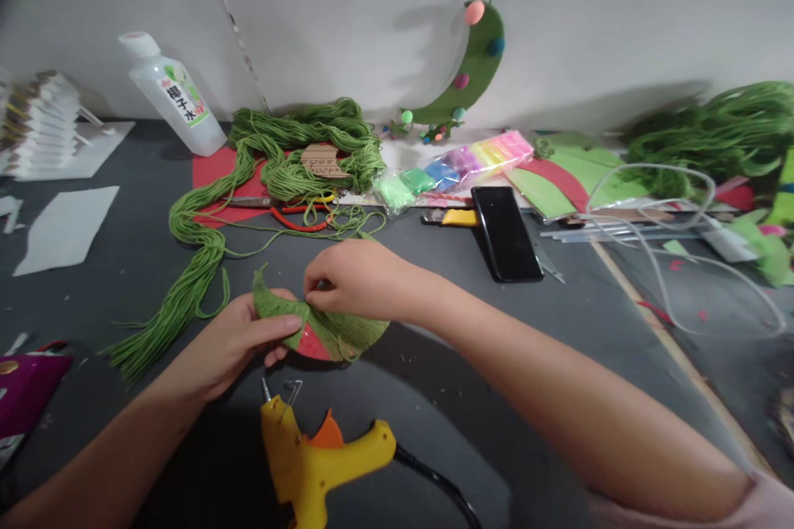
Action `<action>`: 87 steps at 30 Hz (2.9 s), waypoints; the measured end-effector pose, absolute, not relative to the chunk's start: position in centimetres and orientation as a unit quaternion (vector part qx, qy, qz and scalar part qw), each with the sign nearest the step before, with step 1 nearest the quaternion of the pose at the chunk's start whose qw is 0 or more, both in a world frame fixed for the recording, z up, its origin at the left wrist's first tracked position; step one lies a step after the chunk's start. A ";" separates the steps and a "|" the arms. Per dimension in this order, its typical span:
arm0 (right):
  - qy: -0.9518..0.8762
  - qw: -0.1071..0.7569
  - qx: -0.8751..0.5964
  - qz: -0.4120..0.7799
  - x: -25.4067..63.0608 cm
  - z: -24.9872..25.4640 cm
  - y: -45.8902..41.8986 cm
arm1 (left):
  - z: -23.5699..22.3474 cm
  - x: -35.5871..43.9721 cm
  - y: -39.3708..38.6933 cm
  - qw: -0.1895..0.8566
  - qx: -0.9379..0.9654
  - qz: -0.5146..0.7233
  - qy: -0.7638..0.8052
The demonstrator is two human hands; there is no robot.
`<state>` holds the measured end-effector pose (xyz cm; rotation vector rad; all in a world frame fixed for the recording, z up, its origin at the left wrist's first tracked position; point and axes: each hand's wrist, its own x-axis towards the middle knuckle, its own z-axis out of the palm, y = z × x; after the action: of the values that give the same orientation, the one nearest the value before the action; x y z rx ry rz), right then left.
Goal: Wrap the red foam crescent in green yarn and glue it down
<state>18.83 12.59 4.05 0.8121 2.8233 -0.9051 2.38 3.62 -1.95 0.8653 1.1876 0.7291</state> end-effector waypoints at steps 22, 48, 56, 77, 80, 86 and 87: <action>0.902 0.055 0.212 -0.372 17.5 1.5 19.9 | -0.7 2.2 3.6 0.363 0.697 0.341 0.516; 0.705 -0.188 0.429 -0.533 20.5 -0.5 3.2 | -0.8 3.4 4.1 0.678 0.121 0.473 0.549; 0.689 -0.189 0.400 -0.574 19.0 -1.6 4.0 | -1.3 3.7 3.5 0.664 0.167 0.493 0.537; 0.868 -0.063 0.375 -0.320 20.2 2.6 4.1 | -0.9 2.5 2.9 0.682 0.382 0.360 0.510; 0.870 -0.063 0.363 -0.329 20.3 2.7 4.3 | -0.9 2.2 2.9 0.666 0.407 0.342 0.524; 0.879 -0.059 0.374 -0.290 20.4 2.9 5.2 | -0.7 2.2 2.9 0.642 0.426 0.320 0.551; 0.878 -0.059 0.374 -0.292 20.3 2.9 5.4 | -0.6 2.3 2.9 0.641 0.430 0.318 0.551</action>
<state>20.33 5.44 2.95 1.2203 2.8677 -0.9550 2.29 2.94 -0.61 0.9793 1.2556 0.7252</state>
